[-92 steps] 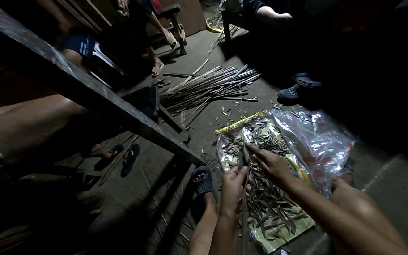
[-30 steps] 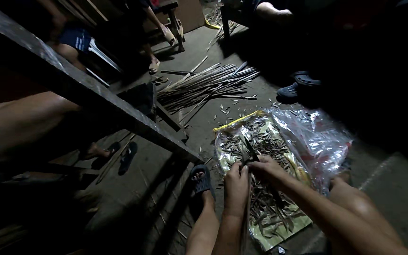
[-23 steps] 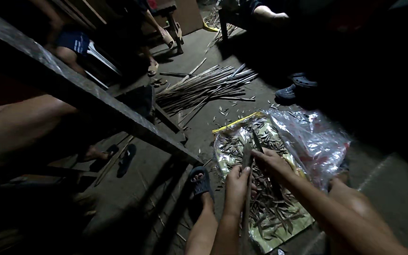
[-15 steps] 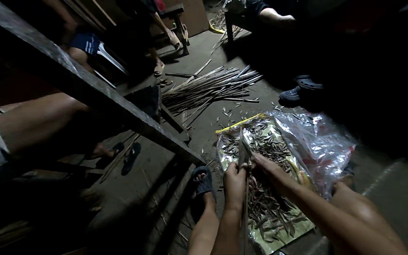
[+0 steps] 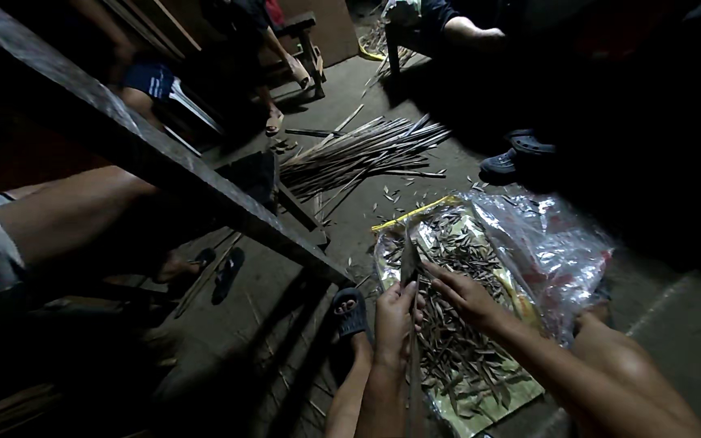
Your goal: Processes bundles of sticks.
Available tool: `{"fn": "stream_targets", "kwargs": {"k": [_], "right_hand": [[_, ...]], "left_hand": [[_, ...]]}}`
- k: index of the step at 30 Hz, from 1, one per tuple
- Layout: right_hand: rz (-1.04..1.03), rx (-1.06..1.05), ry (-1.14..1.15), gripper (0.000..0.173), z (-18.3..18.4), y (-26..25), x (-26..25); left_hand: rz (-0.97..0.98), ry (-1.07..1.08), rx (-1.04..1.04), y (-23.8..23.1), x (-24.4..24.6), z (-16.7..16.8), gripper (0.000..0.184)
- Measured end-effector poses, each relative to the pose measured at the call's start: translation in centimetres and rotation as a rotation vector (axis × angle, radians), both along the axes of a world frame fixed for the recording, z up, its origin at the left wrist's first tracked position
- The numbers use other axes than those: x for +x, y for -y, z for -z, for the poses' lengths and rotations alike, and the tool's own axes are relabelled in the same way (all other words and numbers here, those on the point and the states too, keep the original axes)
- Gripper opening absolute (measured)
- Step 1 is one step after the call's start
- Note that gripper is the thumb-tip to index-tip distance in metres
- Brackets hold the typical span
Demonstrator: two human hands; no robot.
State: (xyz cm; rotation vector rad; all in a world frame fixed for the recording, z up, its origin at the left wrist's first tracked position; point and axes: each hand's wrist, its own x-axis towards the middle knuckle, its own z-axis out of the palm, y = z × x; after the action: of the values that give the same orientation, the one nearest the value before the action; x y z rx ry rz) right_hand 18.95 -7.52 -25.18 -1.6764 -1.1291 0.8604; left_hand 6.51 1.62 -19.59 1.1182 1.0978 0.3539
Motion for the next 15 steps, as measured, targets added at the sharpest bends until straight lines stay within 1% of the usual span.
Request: {"fn": "stream_targets", "kwargs": {"k": [5, 11, 15], "right_hand": [[0.093, 0.033, 0.224, 0.044, 0.17, -0.01, -0.02], [0.166, 0.037, 0.376, 0.042, 0.39, -0.33, 0.50], [0.225, -0.063, 0.423, 0.042, 0.07, -0.54, 0.74]], "left_hand": [[0.036, 0.021, -0.058, 0.21, -0.54, -0.02, 0.021], [0.056, 0.021, -0.065, 0.74, -0.61, -0.20, 0.019], [0.084, 0.013, -0.088, 0.98, -0.30, -0.12, 0.020]]}}
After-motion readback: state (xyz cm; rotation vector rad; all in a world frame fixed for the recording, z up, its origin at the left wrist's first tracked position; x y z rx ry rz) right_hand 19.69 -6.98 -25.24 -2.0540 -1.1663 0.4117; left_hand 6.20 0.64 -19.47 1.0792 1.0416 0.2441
